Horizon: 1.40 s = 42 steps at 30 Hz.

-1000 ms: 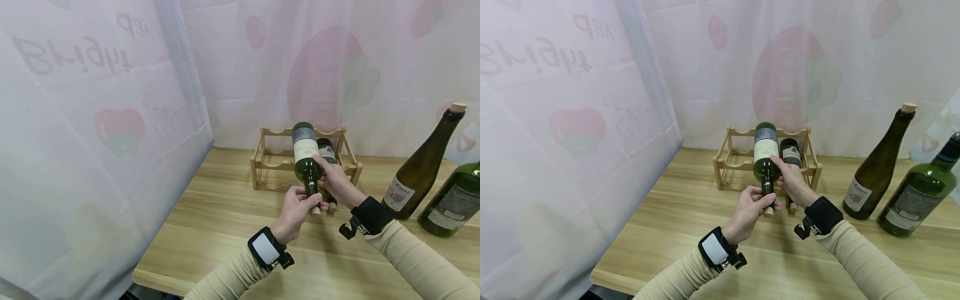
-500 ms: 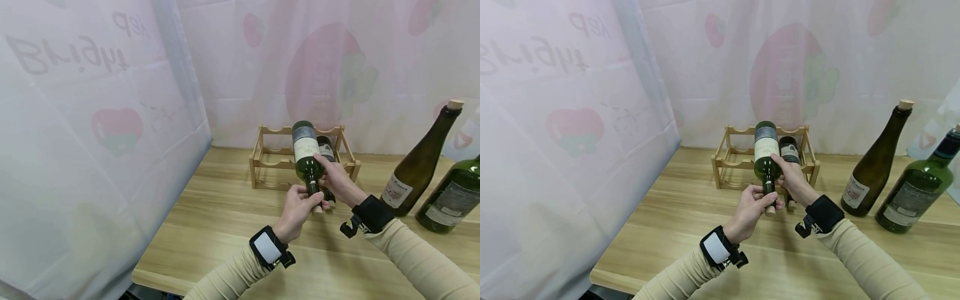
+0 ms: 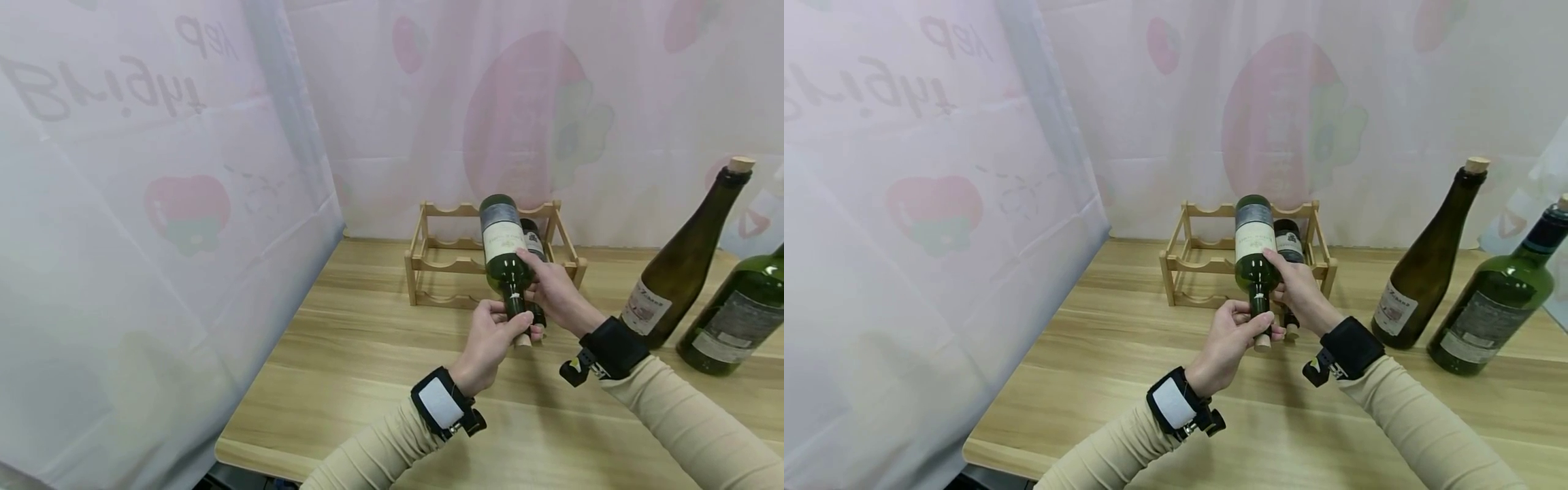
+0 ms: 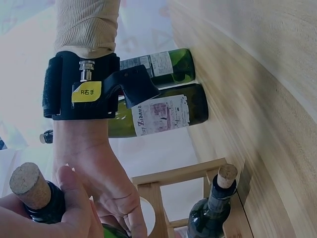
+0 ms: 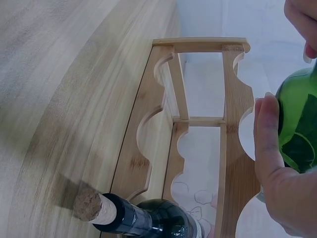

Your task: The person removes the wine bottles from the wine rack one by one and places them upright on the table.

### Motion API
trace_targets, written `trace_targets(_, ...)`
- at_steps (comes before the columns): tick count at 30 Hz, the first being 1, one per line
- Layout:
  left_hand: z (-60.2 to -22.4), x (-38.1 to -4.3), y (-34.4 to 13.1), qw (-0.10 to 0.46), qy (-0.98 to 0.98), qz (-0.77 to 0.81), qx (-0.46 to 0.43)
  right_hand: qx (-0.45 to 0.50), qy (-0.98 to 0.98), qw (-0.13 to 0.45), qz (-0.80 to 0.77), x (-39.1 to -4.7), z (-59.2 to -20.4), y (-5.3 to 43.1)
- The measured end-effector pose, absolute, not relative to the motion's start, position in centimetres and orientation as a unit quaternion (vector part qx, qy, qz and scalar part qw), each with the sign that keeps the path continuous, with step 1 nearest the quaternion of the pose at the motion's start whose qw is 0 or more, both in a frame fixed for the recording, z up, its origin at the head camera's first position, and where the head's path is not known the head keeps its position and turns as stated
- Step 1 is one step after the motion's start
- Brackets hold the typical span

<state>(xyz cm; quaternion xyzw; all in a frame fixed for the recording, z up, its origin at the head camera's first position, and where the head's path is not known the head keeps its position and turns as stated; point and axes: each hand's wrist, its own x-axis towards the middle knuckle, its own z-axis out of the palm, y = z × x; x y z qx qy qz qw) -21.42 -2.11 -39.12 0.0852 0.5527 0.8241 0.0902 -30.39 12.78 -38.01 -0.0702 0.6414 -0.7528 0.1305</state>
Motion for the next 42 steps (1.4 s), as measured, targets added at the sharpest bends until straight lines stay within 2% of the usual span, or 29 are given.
trace_targets(42, -39.3, -21.0, 0.1, 0.093, 0.544, 0.829, 0.087, -0.061, 0.625, 0.128, -0.768, -29.7, -38.0, 15.0)
